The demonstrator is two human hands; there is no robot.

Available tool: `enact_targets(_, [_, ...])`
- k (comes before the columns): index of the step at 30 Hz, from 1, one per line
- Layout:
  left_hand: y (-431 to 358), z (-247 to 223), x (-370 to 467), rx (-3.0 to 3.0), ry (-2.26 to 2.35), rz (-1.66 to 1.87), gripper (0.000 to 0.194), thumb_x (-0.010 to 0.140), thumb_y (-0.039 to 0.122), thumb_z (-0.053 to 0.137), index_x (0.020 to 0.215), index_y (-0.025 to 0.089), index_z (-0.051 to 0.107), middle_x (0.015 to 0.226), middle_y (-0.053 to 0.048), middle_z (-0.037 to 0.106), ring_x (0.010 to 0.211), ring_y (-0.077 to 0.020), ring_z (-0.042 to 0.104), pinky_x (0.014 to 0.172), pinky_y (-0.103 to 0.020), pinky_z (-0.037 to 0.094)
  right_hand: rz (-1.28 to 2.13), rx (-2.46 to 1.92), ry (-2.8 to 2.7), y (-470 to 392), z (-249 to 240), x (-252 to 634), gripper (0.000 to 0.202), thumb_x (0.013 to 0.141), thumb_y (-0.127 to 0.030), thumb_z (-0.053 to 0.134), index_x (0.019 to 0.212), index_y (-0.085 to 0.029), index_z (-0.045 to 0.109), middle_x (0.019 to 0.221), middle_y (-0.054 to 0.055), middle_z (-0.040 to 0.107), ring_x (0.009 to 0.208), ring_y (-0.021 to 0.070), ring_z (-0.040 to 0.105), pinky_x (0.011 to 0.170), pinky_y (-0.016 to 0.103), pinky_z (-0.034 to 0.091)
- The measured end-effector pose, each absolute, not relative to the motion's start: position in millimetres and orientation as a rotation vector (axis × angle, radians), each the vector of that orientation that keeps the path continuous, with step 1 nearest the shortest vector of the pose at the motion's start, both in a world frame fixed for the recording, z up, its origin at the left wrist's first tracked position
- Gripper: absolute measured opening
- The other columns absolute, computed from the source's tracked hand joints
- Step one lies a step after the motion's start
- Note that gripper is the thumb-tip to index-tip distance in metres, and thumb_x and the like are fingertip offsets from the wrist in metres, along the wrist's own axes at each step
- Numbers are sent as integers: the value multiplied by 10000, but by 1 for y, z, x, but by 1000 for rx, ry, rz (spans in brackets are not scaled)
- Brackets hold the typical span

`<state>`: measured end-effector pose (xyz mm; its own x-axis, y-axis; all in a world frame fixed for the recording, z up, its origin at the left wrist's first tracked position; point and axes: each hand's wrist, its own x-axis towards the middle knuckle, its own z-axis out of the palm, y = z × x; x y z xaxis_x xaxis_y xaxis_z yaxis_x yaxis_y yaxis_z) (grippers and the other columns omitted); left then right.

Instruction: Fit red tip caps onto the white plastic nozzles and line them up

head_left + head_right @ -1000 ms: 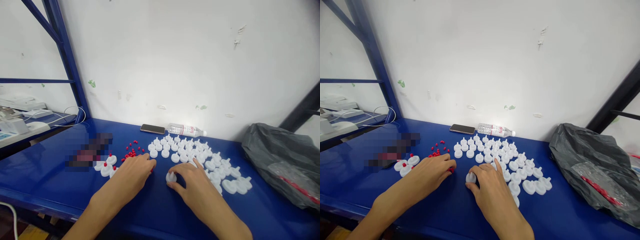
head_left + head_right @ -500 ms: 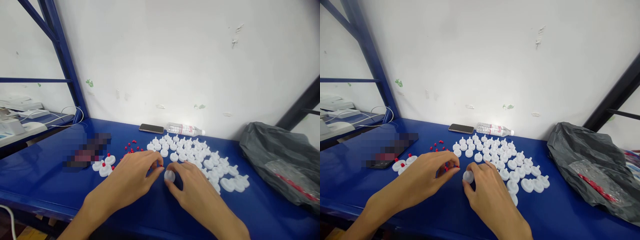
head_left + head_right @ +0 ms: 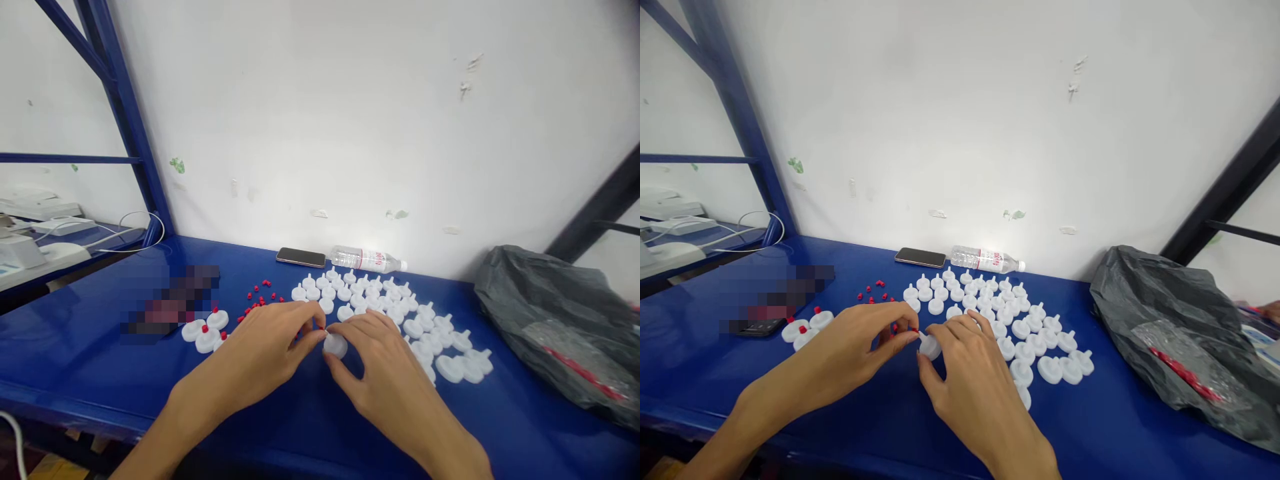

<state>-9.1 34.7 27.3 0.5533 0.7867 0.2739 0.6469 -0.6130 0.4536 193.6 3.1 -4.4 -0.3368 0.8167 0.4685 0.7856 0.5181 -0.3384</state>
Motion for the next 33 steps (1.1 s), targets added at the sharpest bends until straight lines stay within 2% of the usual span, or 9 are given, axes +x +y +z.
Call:
enact_targets(6, [35, 23, -10, 2511, 1148, 670, 61, 1038, 299, 545, 1007, 267, 588, 939, 76, 695, 763, -132, 591, 700, -273, 365, 11, -1307, -2199, 5, -7, 195, 184, 961, -258, 647, 1121, -213, 727, 962, 47, 715, 1022, 250, 636, 1102, 530, 401])
enact_targets(14, [33, 21, -4, 2478, 1083, 682, 121, 1061, 291, 485, 996, 271, 585, 945, 75, 692, 861, -140, 624, 735, -274, 376, 28, -1262, -2186, 3, -5, 191, 61, 954, -242, 647, 985, -231, 699, 929, 5, 698, 969, 216, 630, 1115, 527, 390])
enact_targets(17, [33, 20, -3, 2475, 1115, 754, 129, 1059, 297, 484, 995, 266, 591, 945, 65, 691, 870, -147, 626, 740, -281, 382, 10, -1260, -2148, 4, -4, 191, 68, 949, -236, 651, 998, -236, 698, 930, -3, 708, 947, 210, 645, 1134, 532, 363])
enact_targets(21, [36, 18, -5, 2472, 1138, 854, 127, 1055, 306, 500, 1030, 269, 619, 950, 61, 701, 824, -141, 621, 742, -284, 400, 6, -1289, -2121, 4, -2, 192, 96, 963, -256, 627, 1001, -243, 714, 932, 14, 720, 937, 230, 648, 1080, 542, 399])
enact_targets(27, [38, 17, -5, 2449, 1022, 965, 157, 1045, 268, 531, 1052, 269, 688, 1034, 37, 720, 940, -132, 652, 834, -259, 447, 43, -1309, -2126, 2, 1, 191, 112, 961, -250, 635, 1034, -238, 720, 923, 26, 718, 930, 239, 638, 1040, 533, 417])
enact_targets(33, [39, 14, -4, 2501, 1008, 1017, 168, 1018, 223, 577, 1048, 264, 737, 977, 39, 768, 876, -128, 692, 790, -251, 463, 27, -1302, -2124, 2, 1, 192, 125, 973, -262, 626, 1060, -243, 714, 921, 20, 707, 932, 236, 627, 1045, 525, 409])
